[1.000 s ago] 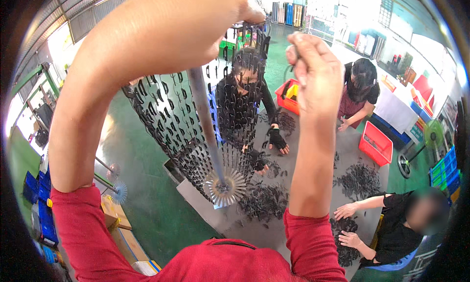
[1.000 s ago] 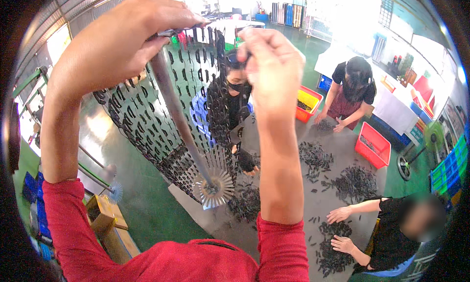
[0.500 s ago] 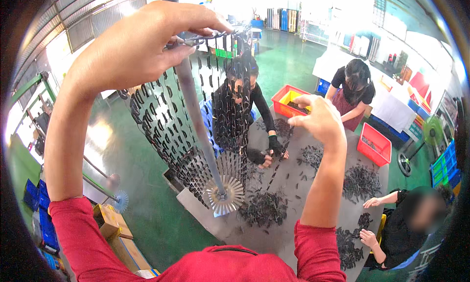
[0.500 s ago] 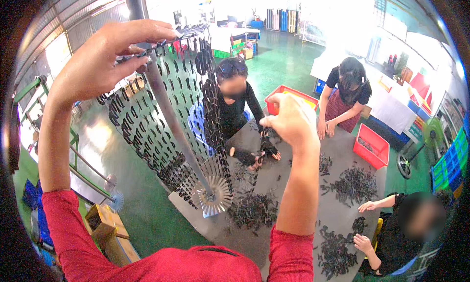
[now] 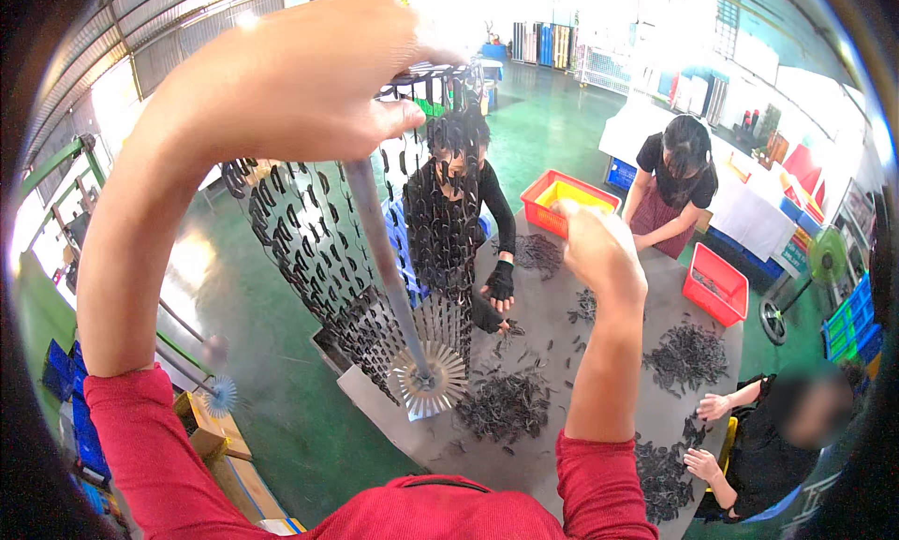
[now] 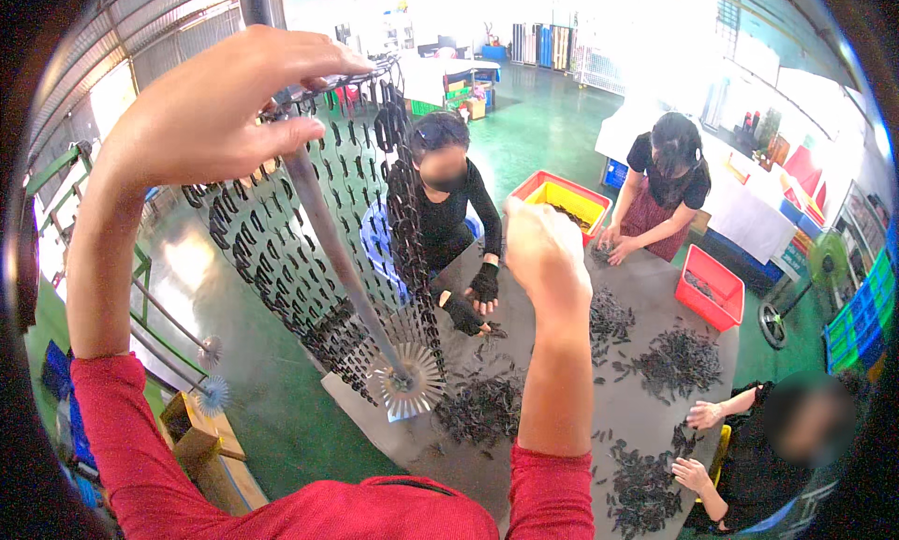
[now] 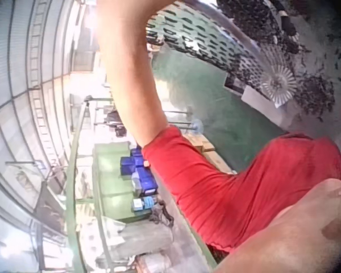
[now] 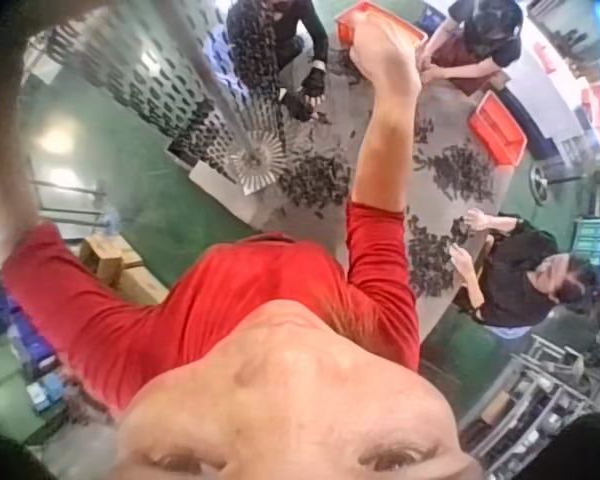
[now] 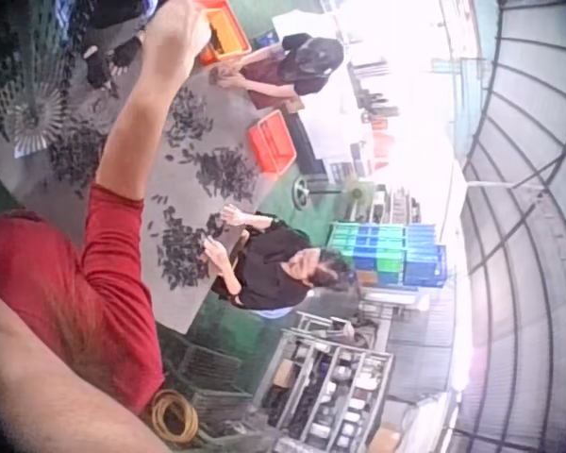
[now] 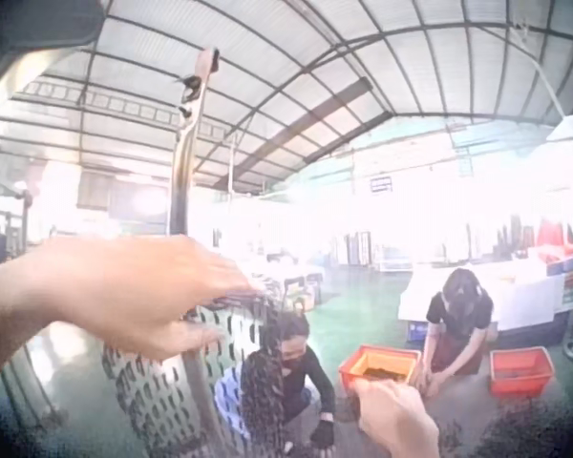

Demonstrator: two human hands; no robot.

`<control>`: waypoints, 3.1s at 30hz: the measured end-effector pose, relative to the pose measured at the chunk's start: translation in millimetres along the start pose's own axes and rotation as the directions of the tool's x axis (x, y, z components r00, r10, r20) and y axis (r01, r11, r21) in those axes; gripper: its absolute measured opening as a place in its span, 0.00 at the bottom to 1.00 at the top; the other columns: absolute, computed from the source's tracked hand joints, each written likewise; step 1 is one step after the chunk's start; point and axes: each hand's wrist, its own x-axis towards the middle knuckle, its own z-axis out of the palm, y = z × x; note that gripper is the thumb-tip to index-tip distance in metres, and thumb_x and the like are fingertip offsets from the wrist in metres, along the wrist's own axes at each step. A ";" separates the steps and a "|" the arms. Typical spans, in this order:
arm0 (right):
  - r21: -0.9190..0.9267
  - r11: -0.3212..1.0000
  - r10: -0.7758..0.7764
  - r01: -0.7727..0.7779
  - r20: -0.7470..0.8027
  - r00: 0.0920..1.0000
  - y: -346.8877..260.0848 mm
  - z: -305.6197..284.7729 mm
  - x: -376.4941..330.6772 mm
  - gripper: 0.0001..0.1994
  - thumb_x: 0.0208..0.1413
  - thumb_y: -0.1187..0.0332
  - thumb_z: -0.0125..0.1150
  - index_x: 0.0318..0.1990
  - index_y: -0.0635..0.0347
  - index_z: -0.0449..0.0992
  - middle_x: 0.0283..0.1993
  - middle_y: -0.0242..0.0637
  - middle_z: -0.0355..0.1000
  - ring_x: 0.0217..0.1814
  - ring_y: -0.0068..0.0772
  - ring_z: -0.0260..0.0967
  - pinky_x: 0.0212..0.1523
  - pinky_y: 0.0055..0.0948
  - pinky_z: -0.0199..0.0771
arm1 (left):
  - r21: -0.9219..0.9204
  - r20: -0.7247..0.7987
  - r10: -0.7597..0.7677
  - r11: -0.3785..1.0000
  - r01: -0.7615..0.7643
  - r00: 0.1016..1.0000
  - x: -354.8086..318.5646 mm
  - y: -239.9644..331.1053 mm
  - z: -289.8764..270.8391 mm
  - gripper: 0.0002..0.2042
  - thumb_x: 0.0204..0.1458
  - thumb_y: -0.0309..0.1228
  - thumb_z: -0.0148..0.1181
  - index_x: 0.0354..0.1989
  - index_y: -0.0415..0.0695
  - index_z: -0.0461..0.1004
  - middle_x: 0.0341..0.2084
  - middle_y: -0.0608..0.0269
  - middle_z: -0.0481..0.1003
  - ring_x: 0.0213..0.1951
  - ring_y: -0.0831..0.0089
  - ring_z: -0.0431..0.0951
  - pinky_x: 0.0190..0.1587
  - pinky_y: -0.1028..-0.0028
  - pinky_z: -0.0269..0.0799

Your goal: The person picks up two long metal rods with circular serrated discs and carries them across a workshop, then hangs them onto a metal rack by their hooks.

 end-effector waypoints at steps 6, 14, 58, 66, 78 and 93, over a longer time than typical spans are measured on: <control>0.865 0.490 0.267 0.109 -0.268 0.926 -84.8 -62.3 51.1 0.10 0.48 0.68 0.59 0.37 0.62 0.74 0.32 0.41 0.74 0.26 0.34 0.72 0.30 0.32 0.70 | 0.071 0.076 -0.186 0.981 0.181 0.980 -6.1 -7.6 12.8 0.17 0.42 0.24 0.58 0.44 0.37 0.72 0.44 0.49 0.71 0.46 0.52 0.71 0.50 0.64 0.65; 0.866 0.499 0.450 0.044 -0.303 0.840 -115.2 -59.8 63.0 0.07 0.49 0.68 0.57 0.32 0.62 0.72 0.25 0.43 0.73 0.25 0.47 0.72 0.27 0.38 0.68 | 0.032 -0.107 -0.122 0.992 0.126 0.987 -5.0 -0.6 12.7 0.17 0.40 0.21 0.57 0.43 0.37 0.72 0.44 0.50 0.71 0.43 0.52 0.72 0.47 0.65 0.68; 0.968 0.248 0.322 0.048 -0.129 0.938 -83.5 -77.2 38.7 0.11 0.51 0.70 0.59 0.40 0.65 0.71 0.21 0.35 0.68 0.20 0.18 0.63 0.21 0.19 0.62 | -0.344 -0.104 -0.102 0.937 0.061 0.989 -22.9 -2.4 2.7 0.20 0.41 0.23 0.56 0.47 0.40 0.69 0.42 0.53 0.72 0.45 0.62 0.74 0.46 0.65 0.71; 0.969 0.139 0.225 0.204 -0.231 0.947 -91.0 -69.9 63.6 0.08 0.53 0.70 0.56 0.31 0.68 0.74 0.18 0.30 0.64 0.19 0.16 0.56 0.20 0.21 0.57 | 0.024 -0.078 -0.063 0.998 0.065 0.995 -14.2 6.9 4.3 0.19 0.38 0.18 0.53 0.43 0.36 0.71 0.38 0.50 0.73 0.43 0.51 0.72 0.45 0.62 0.68; 0.851 -0.501 -0.133 -0.156 0.102 0.986 -62.8 -69.8 76.3 0.11 0.55 0.67 0.55 0.31 0.69 0.74 0.19 0.24 0.61 0.17 0.11 0.47 0.20 0.14 0.46 | 0.083 -0.025 -0.158 0.984 0.159 0.987 -20.4 3.0 8.5 0.20 0.36 0.14 0.50 0.42 0.37 0.72 0.38 0.50 0.73 0.42 0.51 0.72 0.45 0.63 0.68; 0.728 -0.673 -0.153 -0.131 0.037 0.988 -20.8 -52.9 59.2 0.09 0.53 0.69 0.54 0.36 0.68 0.68 0.26 0.29 0.63 0.19 0.12 0.48 0.22 0.12 0.51 | -0.128 -0.062 0.115 0.984 -0.123 0.991 -18.1 -13.6 2.9 0.18 0.37 0.14 0.47 0.41 0.31 0.69 0.29 0.48 0.72 0.33 0.54 0.74 0.36 0.64 0.71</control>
